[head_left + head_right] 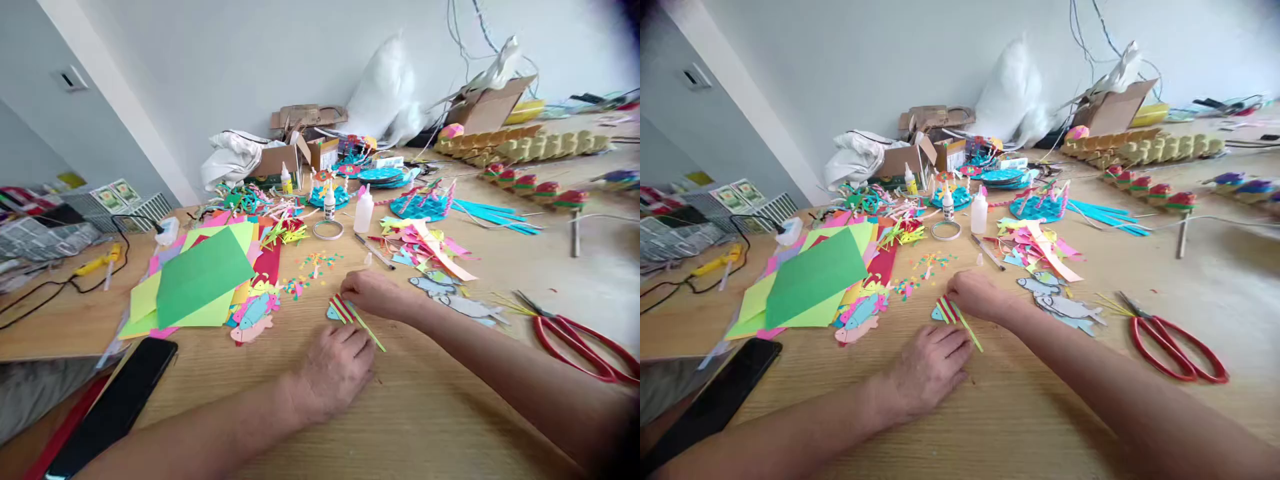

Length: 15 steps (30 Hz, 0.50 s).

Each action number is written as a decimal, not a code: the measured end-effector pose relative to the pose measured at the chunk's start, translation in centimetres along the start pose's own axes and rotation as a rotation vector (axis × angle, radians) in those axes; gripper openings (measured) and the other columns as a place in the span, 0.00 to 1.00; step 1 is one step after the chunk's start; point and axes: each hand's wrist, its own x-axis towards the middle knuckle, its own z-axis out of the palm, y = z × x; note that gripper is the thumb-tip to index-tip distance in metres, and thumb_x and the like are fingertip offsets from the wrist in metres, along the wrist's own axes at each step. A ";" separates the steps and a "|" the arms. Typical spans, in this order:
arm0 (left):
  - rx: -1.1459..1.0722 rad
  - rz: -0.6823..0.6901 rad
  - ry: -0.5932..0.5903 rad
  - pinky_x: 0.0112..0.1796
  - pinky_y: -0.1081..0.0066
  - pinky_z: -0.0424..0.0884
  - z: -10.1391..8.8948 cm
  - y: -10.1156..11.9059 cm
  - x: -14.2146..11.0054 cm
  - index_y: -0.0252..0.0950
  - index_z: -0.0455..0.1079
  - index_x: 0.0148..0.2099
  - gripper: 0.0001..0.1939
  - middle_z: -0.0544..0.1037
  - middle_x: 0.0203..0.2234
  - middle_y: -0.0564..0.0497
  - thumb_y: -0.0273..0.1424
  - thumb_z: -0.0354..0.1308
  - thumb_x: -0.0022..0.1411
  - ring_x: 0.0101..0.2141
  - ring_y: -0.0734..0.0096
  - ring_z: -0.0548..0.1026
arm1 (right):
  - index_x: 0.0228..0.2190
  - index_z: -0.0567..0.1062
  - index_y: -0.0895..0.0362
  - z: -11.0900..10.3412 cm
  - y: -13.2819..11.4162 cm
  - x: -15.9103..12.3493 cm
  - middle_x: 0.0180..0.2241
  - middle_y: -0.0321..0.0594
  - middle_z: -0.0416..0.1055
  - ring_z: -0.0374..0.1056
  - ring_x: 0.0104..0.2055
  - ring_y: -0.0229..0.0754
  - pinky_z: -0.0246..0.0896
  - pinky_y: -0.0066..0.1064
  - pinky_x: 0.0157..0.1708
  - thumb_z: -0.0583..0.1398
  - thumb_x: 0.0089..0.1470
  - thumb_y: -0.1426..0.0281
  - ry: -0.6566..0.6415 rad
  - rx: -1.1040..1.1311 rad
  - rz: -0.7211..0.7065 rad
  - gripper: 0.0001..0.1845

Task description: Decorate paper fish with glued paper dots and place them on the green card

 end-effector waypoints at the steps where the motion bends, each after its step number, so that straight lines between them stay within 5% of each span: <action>1: 0.001 -0.002 -0.001 0.43 0.64 0.61 -0.1 0.0 0.0 0.32 0.59 0.47 0.14 0.68 0.42 0.47 0.32 0.45 0.60 0.45 0.65 0.64 | 0.25 0.75 0.57 0.0 -0.1 0.3 0.29 0.41 0.74 0.66 0.30 0.39 0.50 0.26 0.25 0.50 0.46 0.70 -0.020 -0.015 0.012 0.14; 7: -0.001 -0.019 -0.022 0.42 0.65 0.62 -0.5 0.1 0.1 0.32 0.59 0.47 0.14 0.68 0.42 0.48 0.32 0.47 0.59 0.44 0.65 0.64 | 0.26 0.76 0.58 -0.7 -0.1 1.3 0.30 0.42 0.74 0.66 0.31 0.39 0.49 0.25 0.24 0.50 0.45 0.73 -0.033 -0.009 0.064 0.14; 15: 0.006 -0.024 -0.016 0.44 0.64 0.61 -0.1 0.2 0.0 0.33 0.58 0.47 0.15 0.67 0.43 0.48 0.32 0.48 0.58 0.46 0.65 0.63 | 0.24 0.75 0.57 -1.2 -0.3 -0.8 0.28 0.41 0.74 0.65 0.29 0.37 0.50 0.25 0.25 0.50 0.44 0.73 -0.077 0.010 0.021 0.14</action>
